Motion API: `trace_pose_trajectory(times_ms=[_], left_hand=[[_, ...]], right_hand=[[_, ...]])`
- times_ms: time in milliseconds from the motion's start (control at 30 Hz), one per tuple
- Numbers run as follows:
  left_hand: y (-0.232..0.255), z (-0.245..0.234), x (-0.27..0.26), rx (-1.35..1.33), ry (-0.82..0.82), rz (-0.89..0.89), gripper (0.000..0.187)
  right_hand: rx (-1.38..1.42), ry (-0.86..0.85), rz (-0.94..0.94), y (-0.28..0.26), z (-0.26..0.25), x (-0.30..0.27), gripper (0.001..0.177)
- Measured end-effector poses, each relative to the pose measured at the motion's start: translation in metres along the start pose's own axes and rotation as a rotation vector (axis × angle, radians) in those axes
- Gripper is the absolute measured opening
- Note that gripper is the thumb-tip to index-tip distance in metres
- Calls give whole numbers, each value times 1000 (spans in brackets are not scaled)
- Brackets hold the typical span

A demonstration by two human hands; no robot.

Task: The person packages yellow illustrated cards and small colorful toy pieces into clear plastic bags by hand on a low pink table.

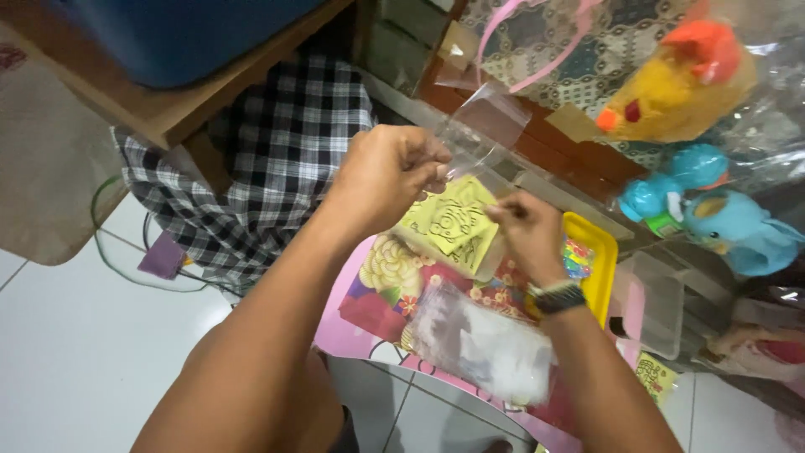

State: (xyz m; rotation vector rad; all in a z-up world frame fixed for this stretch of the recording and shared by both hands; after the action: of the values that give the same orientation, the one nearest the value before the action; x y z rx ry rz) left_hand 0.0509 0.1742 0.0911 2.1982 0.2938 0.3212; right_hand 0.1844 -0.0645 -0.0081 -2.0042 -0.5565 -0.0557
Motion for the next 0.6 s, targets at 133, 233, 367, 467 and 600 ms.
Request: trace_pose_trajectory(times_ms=[133,233,367,467,600], left_hand=[[1,22,4,-4,-57,-5,8],[19,22,-8,-217,-130,47,12],[22,55,-15,-336,-227,11,14],[31,70,-20,-382,-284,-14,12],[48,83,-36,-361,-376,-116,18]], right_hand=[[112,133,18,-45,-84,-22,11],[244,120,-40,-74,-139,-45,12],[381,294,-7,-69,-181,-66,13],[653,352,-41,-73,-192,-72,15],[713,342,-91,-81,-192,-80,16]])
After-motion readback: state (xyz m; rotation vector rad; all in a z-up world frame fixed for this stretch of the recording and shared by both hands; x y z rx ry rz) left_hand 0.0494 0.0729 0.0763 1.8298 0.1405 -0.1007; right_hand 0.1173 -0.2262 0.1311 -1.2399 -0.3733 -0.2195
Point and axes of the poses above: each hand's wrist, its own x-axis towards the middle knuckle, its own z-axis out of the palm, y = z × x, the point moved 5 cm from there along x, towards the middle knuckle, and after that the axes turned 12 degrees about x, right-handed, at the moved point
